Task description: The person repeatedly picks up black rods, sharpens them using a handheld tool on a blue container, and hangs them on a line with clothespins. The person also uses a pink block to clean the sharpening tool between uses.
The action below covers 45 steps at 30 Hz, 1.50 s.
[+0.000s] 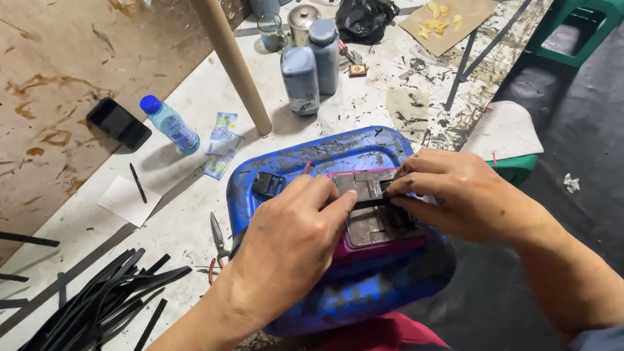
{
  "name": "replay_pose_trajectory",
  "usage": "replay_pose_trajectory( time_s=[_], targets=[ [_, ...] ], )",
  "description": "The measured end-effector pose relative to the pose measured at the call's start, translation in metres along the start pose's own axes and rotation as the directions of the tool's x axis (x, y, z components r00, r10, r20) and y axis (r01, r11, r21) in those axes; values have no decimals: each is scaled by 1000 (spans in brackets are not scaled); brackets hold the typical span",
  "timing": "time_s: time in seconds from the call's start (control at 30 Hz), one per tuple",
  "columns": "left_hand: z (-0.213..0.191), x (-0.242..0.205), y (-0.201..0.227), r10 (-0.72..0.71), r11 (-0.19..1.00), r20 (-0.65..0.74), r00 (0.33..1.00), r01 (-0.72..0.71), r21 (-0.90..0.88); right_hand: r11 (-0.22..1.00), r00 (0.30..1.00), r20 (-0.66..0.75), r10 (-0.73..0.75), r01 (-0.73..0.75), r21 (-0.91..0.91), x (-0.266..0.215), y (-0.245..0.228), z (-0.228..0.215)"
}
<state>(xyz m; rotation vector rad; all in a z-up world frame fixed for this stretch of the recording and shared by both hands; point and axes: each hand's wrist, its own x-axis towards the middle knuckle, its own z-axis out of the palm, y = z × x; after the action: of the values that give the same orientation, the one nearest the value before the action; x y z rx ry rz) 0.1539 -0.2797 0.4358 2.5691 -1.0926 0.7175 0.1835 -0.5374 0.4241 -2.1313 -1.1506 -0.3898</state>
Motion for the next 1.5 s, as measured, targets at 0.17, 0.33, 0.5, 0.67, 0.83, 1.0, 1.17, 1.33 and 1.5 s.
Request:
replay_pose_trajectory(
  time_s=[0.17, 0.33, 0.5, 0.67, 0.83, 1.0, 1.17, 1.33, 1.5],
  targets=[
    [2, -1, -1, -15, 1000, 9, 1000, 16, -10, 1000, 1000, -10, -16, 16, -16, -4, 6, 8],
    [1, -1, -1, -14, 1000, 12, 1000, 14, -15, 999, 999, -32, -29, 28, -23, -7, 7, 11],
    [-1, 3, 2, -5, 999, 13, 1000, 6, -42, 999, 998, -39, -43, 42, -11, -5, 3, 5],
    [3, 7, 5, 20, 999, 15, 1000, -19, -41, 999, 998, -50, -32, 32, 3, -14, 8, 5],
    [16, 11, 4, 56, 995, 53, 997, -51, -82, 1000, 999, -41, 2, -2, 2, -25, 11, 3],
    [34, 14, 3, 76, 986, 102, 992, -60, -157, 998, 998, -35, 52, -52, -25, -32, 11, -4],
    [42, 17, 6, 84, 983, 136, 987, -60, -173, 998, 998, -40, 49, -51, -40, -37, 12, -7],
    [49, 20, 9, 112, 982, 148, 983, -87, -166, 996, 999, -41, 20, -24, -88, -38, 13, -10],
    [53, 20, 9, 140, 981, 145, 979, -118, -155, 990, 998, -60, -20, 11, -142, -29, 5, -7]
  ],
)
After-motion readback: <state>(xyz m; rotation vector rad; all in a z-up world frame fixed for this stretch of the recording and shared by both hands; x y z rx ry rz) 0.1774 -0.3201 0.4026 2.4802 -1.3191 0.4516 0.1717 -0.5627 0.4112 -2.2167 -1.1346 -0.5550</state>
